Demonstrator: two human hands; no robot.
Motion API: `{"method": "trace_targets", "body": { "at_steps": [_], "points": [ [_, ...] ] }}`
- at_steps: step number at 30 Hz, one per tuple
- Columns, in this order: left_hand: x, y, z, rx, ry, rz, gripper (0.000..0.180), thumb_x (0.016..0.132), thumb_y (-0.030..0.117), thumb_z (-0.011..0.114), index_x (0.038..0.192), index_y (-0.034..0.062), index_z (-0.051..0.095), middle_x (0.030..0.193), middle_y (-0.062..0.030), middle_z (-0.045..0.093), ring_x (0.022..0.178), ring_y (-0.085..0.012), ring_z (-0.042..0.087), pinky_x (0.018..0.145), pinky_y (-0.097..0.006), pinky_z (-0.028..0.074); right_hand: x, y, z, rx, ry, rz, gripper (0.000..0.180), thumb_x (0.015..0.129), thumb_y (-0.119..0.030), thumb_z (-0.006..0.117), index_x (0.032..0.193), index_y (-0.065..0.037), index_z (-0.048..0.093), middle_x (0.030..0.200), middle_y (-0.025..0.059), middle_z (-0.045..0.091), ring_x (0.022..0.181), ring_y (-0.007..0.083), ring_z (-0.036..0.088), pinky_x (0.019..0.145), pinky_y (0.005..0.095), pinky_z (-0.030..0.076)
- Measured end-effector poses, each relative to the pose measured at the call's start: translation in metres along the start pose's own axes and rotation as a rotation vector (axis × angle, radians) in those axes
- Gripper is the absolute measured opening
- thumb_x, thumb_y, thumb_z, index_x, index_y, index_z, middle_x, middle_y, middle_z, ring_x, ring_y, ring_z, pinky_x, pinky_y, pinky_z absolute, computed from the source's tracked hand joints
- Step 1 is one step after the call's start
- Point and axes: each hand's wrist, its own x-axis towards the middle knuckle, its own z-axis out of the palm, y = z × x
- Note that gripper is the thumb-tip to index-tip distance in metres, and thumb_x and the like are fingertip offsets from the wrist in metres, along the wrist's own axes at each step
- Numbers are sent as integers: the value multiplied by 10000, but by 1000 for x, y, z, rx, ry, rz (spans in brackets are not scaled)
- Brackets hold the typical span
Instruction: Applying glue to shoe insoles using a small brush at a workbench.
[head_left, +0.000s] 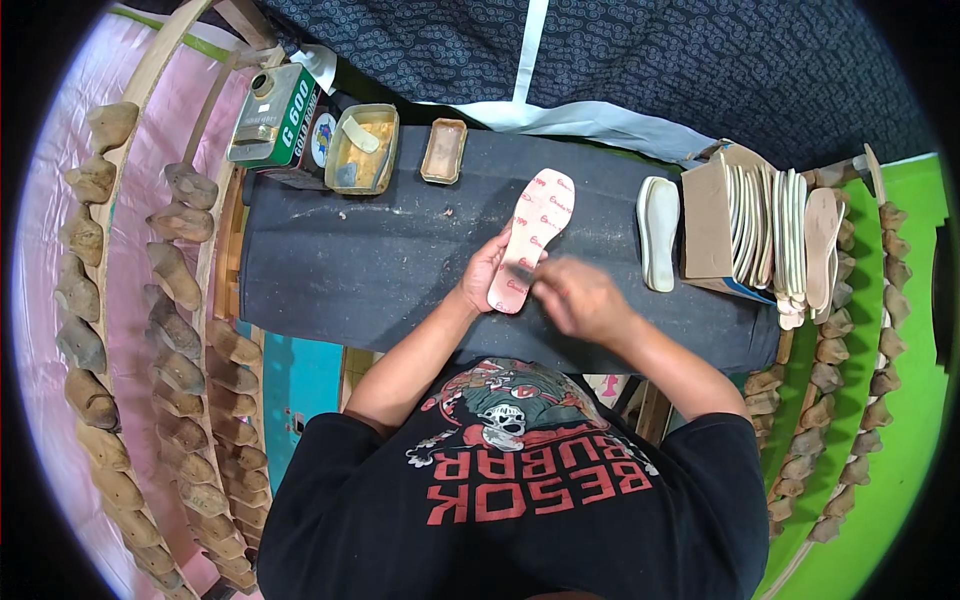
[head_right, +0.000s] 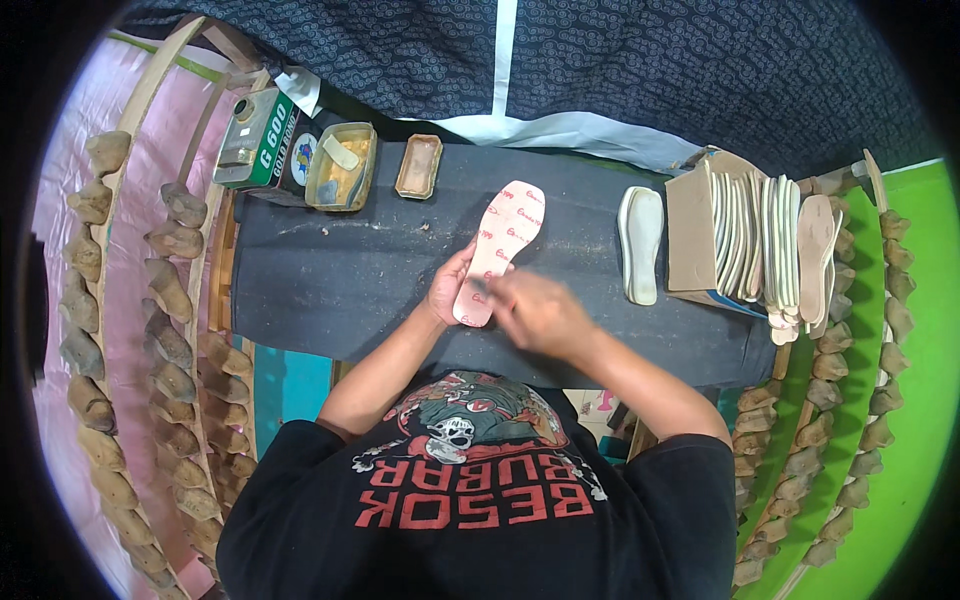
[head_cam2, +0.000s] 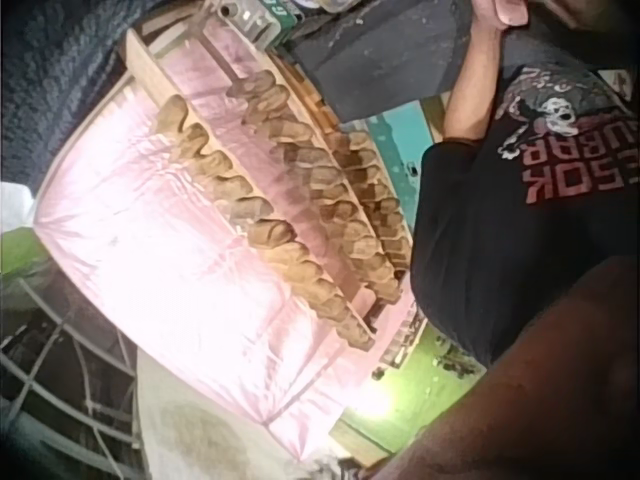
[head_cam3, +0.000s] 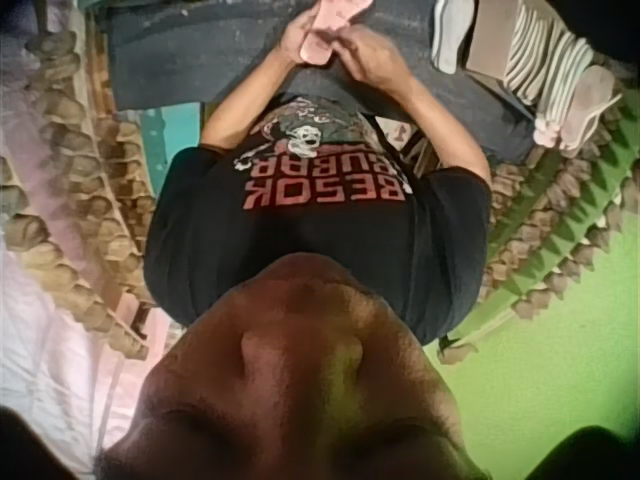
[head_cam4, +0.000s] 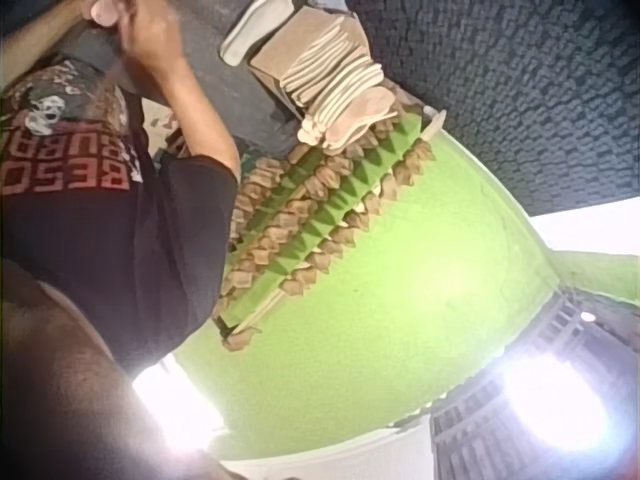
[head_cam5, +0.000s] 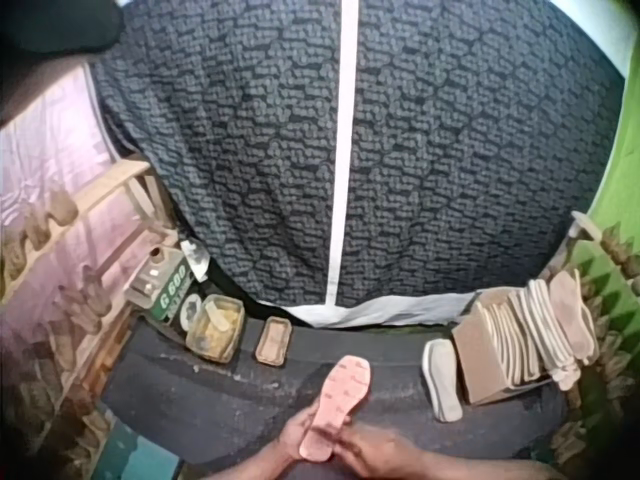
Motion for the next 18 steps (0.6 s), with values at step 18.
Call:
{"method": "trace_targets", "body": {
  "at_steps": [18],
  "points": [
    [6, 3, -3, -19, -25, 38, 460, 1059, 363, 441, 1450, 122, 473, 1158, -200, 688, 955, -276, 714, 793, -403, 611, -3, -35, 15, 180, -213, 17, 203, 884, -125, 702, 1019, 2, 619, 841, 149, 668, 737, 312, 684, 683, 403, 555]
  ]
}}
